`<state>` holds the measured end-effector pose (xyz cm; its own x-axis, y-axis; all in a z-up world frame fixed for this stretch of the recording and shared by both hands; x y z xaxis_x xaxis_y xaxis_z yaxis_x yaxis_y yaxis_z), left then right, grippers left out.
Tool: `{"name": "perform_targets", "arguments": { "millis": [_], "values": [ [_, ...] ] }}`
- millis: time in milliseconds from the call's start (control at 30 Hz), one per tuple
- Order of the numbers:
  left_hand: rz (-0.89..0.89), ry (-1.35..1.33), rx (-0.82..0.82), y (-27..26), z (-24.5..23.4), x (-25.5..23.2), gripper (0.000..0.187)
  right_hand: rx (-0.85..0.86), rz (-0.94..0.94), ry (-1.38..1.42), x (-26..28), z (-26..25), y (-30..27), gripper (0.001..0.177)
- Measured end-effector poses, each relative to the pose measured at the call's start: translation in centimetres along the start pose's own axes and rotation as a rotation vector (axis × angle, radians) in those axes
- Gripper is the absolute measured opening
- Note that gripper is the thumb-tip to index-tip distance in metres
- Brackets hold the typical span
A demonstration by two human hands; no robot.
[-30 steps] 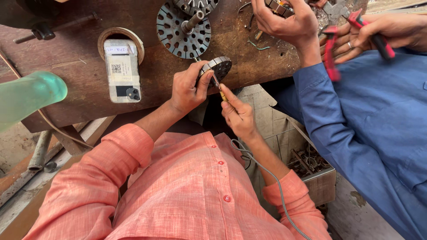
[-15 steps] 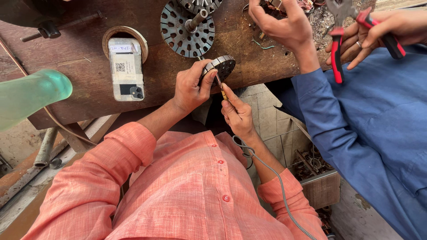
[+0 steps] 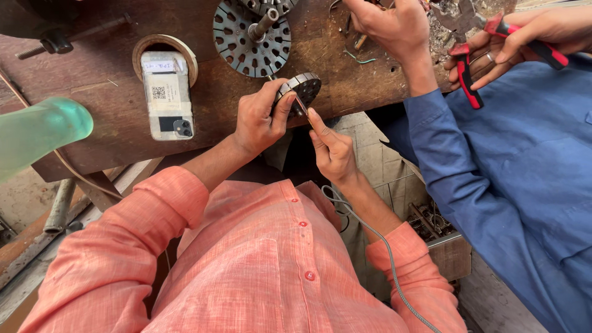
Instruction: The person uses a screwdriver to adjust a circular metal component with slots, then uses pliers to cut or trim wires on the same part. A second person works on a separate copper-wound component nearby.
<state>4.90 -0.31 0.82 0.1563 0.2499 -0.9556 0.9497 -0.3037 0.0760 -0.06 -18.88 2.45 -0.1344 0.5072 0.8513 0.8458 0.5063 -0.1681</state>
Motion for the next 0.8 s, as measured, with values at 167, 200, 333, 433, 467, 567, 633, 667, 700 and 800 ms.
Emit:
{"name": "perform_targets", "arguments": {
  "millis": [167, 200, 333, 433, 467, 567, 633, 667, 700, 800],
  "values": [
    [-0.001, 0.003, 0.009, 0.2, 0.0, -0.1, 0.018, 0.035, -0.002, -0.176, 0.5, -1.0, 0.4, 0.049],
    [-0.003, 0.004, 0.01, 0.2, 0.0, 0.0, 0.019, 0.041, -0.001, -0.202, 0.6, -1.1, 0.5, 0.049],
    [-0.022, -0.007, 0.035, -0.1, 0.1, 0.2, 0.018, 0.068, 0.028, -0.229, 0.9, -0.9, 0.4, 0.05],
    [-0.009, -0.009, 0.021, 0.0, 0.1, 0.1, 0.018, 0.052, -0.015, -0.266, 1.3, -1.4, 0.5, 0.051],
    [-0.006, -0.008, 0.019, -0.1, 0.0, 0.0, 0.017, 0.053, -0.021, -0.297, 1.5, -1.4, 0.4, 0.052],
    [0.001, 0.007, -0.004, 0.0, -0.5, -0.1, 0.016, 0.083, -0.017, -0.431, 1.7, -1.7, 0.7, 0.054],
    [-0.009, 0.003, -0.01, -0.4, -0.3, -0.4, 0.017, 0.102, -0.012, -0.492, 2.0, -1.8, 0.4, 0.055],
    [-0.007, -0.001, -0.01, -0.1, -0.3, -0.4, 0.017, 0.095, -0.023, -0.509, 2.0, -2.0, 0.6, 0.056],
    [-0.005, -0.006, -0.01, 0.2, -0.3, -0.4, 0.018, 0.088, -0.034, -0.525, 2.0, -2.2, 0.8, 0.056],
    [-0.042, -0.051, 0.006, 0.0, -0.4, -0.3, 0.016, 0.09, 0.007, -0.511, 2.2, -2.0, 0.5, 0.052]
  ]
}}
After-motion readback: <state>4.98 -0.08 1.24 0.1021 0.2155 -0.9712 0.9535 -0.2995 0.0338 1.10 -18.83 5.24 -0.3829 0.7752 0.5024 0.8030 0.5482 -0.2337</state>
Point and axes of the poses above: each hand's wrist, its own y-axis towards the middle knuckle, its own z-axis out of the palm, x = y × z, the point moved 5 cm from there along y, towards the middle knuckle, and after that the axes turned 14 degrees about x, right-handed, at the moved point
